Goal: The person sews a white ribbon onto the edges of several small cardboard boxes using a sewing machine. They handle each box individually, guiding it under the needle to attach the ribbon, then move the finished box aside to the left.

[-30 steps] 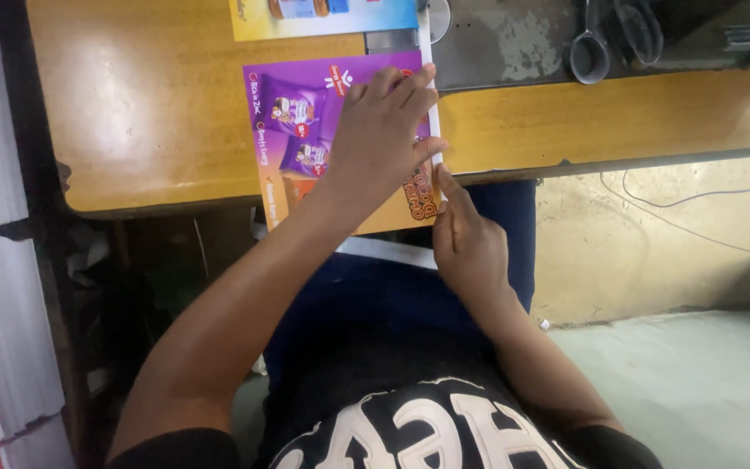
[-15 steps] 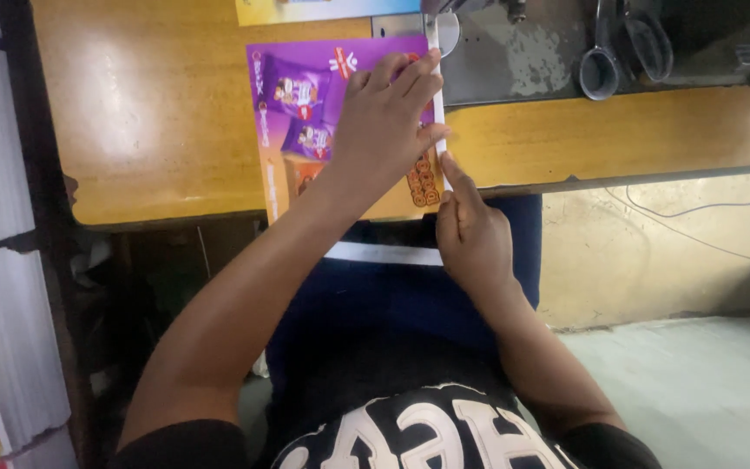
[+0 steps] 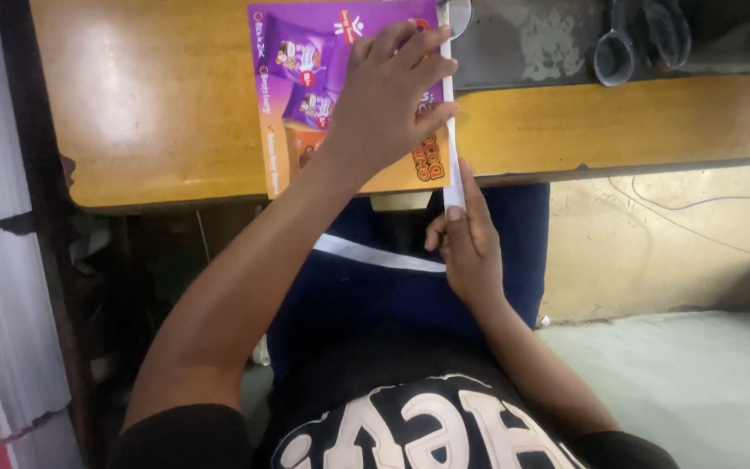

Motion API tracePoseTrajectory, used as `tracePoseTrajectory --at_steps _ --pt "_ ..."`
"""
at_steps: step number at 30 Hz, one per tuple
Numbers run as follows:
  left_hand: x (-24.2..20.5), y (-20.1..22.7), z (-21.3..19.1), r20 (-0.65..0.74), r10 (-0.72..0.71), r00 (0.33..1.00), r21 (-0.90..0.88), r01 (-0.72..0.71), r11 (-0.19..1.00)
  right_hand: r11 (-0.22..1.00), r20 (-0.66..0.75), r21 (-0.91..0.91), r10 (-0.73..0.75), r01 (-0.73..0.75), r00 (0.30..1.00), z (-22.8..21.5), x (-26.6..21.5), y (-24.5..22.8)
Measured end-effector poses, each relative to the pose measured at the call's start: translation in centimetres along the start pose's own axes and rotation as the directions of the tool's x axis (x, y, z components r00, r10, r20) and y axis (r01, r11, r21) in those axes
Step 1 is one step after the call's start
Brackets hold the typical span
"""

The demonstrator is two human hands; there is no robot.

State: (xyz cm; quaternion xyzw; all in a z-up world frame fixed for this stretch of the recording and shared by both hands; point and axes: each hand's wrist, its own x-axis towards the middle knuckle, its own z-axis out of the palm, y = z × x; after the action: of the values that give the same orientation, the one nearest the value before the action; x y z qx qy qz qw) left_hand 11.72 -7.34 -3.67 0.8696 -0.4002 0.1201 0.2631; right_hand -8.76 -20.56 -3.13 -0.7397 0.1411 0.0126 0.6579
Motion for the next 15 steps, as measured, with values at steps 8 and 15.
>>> tracePoseTrajectory --at_steps 8,15 --pt "-0.2 -0.1 -0.1 -0.042 0.04 0.998 -0.016 -0.041 0.999 0.757 -0.002 -0.651 -0.077 0.057 0.997 -0.8 -1.6 0.3" --pt "-1.6 1.2 -0.7 0.169 0.021 0.985 -0.068 -0.009 0.998 0.474 0.079 -0.862 -0.226 0.18 0.971 -1.4 -1.9 2.1"
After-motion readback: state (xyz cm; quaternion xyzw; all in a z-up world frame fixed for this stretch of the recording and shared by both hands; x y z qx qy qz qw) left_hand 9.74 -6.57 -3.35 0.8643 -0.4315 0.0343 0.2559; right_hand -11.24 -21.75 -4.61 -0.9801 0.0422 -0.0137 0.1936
